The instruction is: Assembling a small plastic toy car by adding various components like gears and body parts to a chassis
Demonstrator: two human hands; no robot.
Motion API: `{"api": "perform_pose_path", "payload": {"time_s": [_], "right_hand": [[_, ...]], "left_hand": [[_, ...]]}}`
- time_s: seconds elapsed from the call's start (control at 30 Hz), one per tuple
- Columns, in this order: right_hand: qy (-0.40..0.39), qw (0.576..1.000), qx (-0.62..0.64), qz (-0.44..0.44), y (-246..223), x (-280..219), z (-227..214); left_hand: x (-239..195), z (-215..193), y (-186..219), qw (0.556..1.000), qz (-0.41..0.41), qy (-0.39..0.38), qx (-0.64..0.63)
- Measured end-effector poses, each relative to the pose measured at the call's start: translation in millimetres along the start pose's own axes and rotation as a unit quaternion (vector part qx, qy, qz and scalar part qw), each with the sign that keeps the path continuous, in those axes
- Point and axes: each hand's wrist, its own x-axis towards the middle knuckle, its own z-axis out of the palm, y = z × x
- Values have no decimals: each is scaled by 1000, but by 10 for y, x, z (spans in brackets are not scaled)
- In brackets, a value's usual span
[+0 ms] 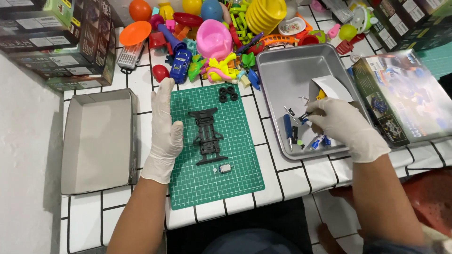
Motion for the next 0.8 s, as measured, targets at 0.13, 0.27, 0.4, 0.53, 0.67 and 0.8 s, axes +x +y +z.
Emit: {"api": "perform_pose_path", "payload": {"time_s": [0.13,0.27,0.4,0.53,0.67,0.8], "right_hand": [[25,998,-5,-65,168,400,290],[32,992,-42,-112,204,603,427],[49,991,-21,-123,254,614,430],[107,982,29,-153,-17,339,271],[132,940,175,-261,-288,234,383],[-47,937,150,-312,-809,-170,350]], "left_hand": [[-3,18,-60,1000,9,-21,2],[-19,13,-236,1000,4,-23,3],[-22,-23,-296,1000,11,-8,18],[-24,71,-296,998,-13,34,47],[-23,101,-362,998,-25,48,26],[8,16,-228,998,-37,50,6]]}}
